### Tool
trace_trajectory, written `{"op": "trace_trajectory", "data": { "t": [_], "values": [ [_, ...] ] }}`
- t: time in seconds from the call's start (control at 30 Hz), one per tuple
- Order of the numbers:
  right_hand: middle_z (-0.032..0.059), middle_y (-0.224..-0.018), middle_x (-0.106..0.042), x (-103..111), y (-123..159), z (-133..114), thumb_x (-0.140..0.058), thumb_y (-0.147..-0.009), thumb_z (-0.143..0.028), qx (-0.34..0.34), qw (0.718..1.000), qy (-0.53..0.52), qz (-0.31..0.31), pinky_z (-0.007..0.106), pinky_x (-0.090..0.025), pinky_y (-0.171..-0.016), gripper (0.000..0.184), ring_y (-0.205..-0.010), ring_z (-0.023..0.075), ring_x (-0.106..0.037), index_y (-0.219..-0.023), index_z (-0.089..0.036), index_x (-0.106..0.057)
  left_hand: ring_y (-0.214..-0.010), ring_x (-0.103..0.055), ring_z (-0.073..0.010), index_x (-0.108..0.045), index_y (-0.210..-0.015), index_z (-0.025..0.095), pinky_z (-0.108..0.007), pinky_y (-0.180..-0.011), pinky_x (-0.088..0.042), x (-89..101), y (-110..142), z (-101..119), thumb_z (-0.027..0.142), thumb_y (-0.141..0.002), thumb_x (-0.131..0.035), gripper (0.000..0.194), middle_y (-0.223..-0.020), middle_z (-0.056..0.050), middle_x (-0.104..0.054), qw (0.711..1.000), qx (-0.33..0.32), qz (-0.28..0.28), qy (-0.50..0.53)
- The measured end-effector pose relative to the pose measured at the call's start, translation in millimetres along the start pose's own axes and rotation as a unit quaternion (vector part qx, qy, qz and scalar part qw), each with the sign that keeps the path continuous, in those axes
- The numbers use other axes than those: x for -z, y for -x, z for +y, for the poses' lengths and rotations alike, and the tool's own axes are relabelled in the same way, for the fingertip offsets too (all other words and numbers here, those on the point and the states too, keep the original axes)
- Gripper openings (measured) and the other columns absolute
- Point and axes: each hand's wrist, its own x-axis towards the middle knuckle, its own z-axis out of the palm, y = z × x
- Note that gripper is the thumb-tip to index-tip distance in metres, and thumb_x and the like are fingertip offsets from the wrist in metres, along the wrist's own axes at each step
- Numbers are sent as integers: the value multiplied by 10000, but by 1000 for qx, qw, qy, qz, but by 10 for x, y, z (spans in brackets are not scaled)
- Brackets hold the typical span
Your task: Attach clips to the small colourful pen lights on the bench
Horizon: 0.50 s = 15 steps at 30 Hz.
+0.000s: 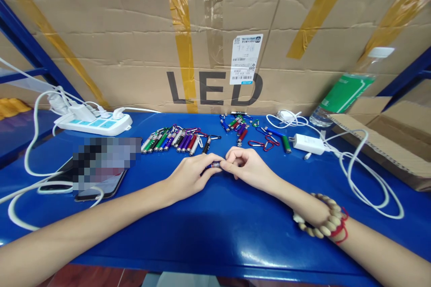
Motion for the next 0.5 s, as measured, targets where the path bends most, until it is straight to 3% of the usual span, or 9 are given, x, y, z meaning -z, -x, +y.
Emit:
{"op": "trace_trajectory", "data": {
  "t": [0.5],
  "values": [
    [2, -719, -563, 0, 23, -14, -646, -688, -415, 98, 986, 107, 82, 188, -372, -446, 267, -455, 43, -438, -671, -157, -579, -714, -600, -122, -519, -1003, 185, -195, -659, -447, 5, -8, 23, 220, -882, -377, 190, -840, -11, -638, 999, 25, 15, -19]
  ]
}}
